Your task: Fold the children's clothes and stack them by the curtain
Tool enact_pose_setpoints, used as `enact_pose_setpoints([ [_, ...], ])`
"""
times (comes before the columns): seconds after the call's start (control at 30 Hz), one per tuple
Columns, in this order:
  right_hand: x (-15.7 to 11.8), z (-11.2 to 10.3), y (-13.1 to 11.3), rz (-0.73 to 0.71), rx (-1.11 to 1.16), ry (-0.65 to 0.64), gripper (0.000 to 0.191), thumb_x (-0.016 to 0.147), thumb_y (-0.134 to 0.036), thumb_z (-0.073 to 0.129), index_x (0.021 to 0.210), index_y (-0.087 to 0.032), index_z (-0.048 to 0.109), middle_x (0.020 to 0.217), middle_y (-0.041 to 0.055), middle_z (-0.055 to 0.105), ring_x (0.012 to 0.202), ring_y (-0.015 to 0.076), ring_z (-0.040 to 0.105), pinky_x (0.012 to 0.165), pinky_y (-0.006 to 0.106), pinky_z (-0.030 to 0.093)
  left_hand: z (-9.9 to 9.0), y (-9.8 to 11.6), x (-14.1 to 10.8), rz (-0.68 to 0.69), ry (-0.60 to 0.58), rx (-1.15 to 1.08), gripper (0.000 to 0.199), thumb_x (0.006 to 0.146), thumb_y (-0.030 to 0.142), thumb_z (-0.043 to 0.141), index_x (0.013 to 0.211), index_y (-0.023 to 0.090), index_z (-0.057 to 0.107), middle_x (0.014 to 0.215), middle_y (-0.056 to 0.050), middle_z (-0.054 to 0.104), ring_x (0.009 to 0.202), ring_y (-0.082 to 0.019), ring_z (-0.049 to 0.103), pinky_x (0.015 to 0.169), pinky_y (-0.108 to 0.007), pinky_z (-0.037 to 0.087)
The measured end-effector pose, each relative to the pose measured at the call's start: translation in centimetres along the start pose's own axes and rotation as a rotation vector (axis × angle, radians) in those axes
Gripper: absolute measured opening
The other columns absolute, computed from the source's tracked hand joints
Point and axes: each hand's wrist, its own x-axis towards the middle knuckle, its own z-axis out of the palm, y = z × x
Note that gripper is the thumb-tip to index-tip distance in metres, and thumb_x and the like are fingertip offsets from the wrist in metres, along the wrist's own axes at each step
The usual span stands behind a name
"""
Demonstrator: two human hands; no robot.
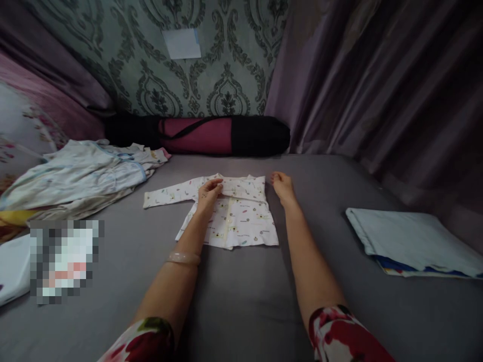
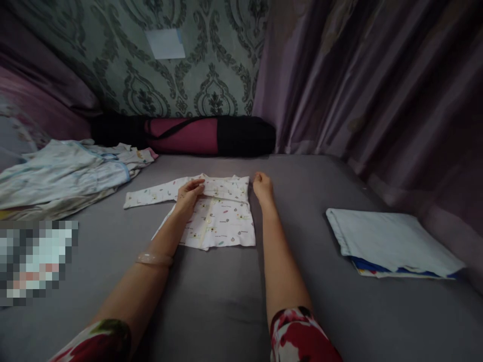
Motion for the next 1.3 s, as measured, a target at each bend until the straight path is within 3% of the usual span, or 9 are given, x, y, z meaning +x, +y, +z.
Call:
enact_pose_setpoints([
  [0.17, -1.3, 1.9, 0.5, -0.277, -0.528, -0.171, 0.042, 0.092, -0.016, 0.034, 0.126, -0.012, 0.059, 0.129, 0.0151, 0.060, 0.121, 0.0219, 0.054, 0.103, 0.033, 0.039, -0.4, -0.3, 0.0, 0.052, 0.001, 0.225, 0.039, 0.067, 0.023, 0.059, 0.103, 0.016, 0.072, 0.063, 0.002, 0.059, 0.059, -0.013, 0.053, 0.061, -0.024, 0.045],
  [0.27, -2.3, 3.0, 0.9, -0.376, -0.719, -0.243, 0.047, 0.094, -0.017, 0.032, 0.137, -0.008, 0.048, 0.148, 0.0167, 0.041, 0.138, 0.0236, 0.035, 0.112, 0.037, 0.027, -0.7, -0.4, 0.2, 0.158, 0.013, 0.338, 0.041, 0.069, 0.020, 0.054, 0.106, 0.017, 0.071, 0.085, -0.004, 0.067, 0.078, -0.017, 0.060, 0.077, -0.029, 0.049],
  [0.37, -3.1, 3.6, 1.4, -0.378, -0.828, -0.286, 0.052, 0.097, -0.024, 0.029, 0.145, -0.006, 0.036, 0.156, 0.0161, 0.026, 0.145, 0.0252, 0.018, 0.116, 0.045, 0.016, -0.9, -0.6, 0.6, 0.298, -0.013, 0.469, 0.044, 0.069, 0.013, 0.049, 0.107, 0.016, 0.070, 0.112, -0.009, 0.065, 0.102, -0.022, 0.059, 0.096, -0.035, 0.045],
  [0.5, -3.4, 3.7, 1.9, -0.349, -0.886, -0.326, 0.058, 0.099, -0.034, 0.025, 0.148, -0.003, 0.028, 0.158, 0.0174, 0.019, 0.146, 0.0263, 0.012, 0.116, 0.047, 0.011, -1.1, -0.9, 0.9, 0.388, -0.098, 0.638, 0.051, 0.068, 0.008, 0.045, 0.113, 0.017, 0.066, 0.124, -0.010, 0.060, 0.118, -0.024, 0.052, 0.107, -0.040, 0.038],
  [0.7, -3.5, 3.7, 2.2, -0.318, -0.917, -0.314, 0.062, 0.100, -0.040, 0.023, 0.149, -0.003, 0.026, 0.158, 0.0168, 0.018, 0.146, 0.0273, 0.011, 0.116, 0.047, 0.009, -1.6, -1.3, 1.0, 0.472, -0.178, 0.793, 0.056, 0.067, 0.006, 0.045, 0.119, 0.015, 0.062, 0.125, -0.014, 0.057, 0.119, -0.027, 0.051, 0.107, -0.042, 0.036],
  [0.97, -3.8, 3.7, 2.0, -0.306, -0.930, -0.293, 0.062, 0.100, -0.039, 0.024, 0.149, -0.001, 0.026, 0.158, 0.0175, 0.019, 0.146, 0.0276, 0.013, 0.116, 0.044, 0.010, -1.5, -2.2, 1.4, 0.454, -0.134, 0.892, 0.056, 0.068, 0.007, 0.045, 0.121, 0.012, 0.061, 0.120, -0.017, 0.056, 0.115, -0.030, 0.051, 0.102, -0.043, 0.039],
  [1.13, -3.9, 3.7, 2.1, -0.321, -0.931, -0.284, 0.061, 0.100, -0.039, 0.023, 0.148, -0.002, 0.028, 0.157, 0.0175, 0.021, 0.145, 0.0274, 0.014, 0.116, 0.044, 0.010, -1.2, -2.2, 1.3, 0.425, -0.072, 0.949, 0.061, 0.066, 0.007, 0.046, 0.125, 0.015, 0.061, 0.107, -0.013, 0.058, 0.107, -0.028, 0.054, 0.099, -0.042, 0.041],
  [1.3, -3.7, 3.9, 2.1, -0.288, -0.943, -0.304, 0.061, 0.099, -0.038, 0.023, 0.149, -0.003, 0.026, 0.158, 0.0171, 0.018, 0.146, 0.0269, 0.013, 0.116, 0.045, 0.010, -0.5, -1.3, 0.4, 0.363, -0.061, 1.096, 0.050, 0.073, 0.008, 0.044, 0.117, 0.015, 0.068, 0.108, -0.014, 0.058, 0.106, -0.027, 0.055, 0.097, -0.039, 0.041],
])
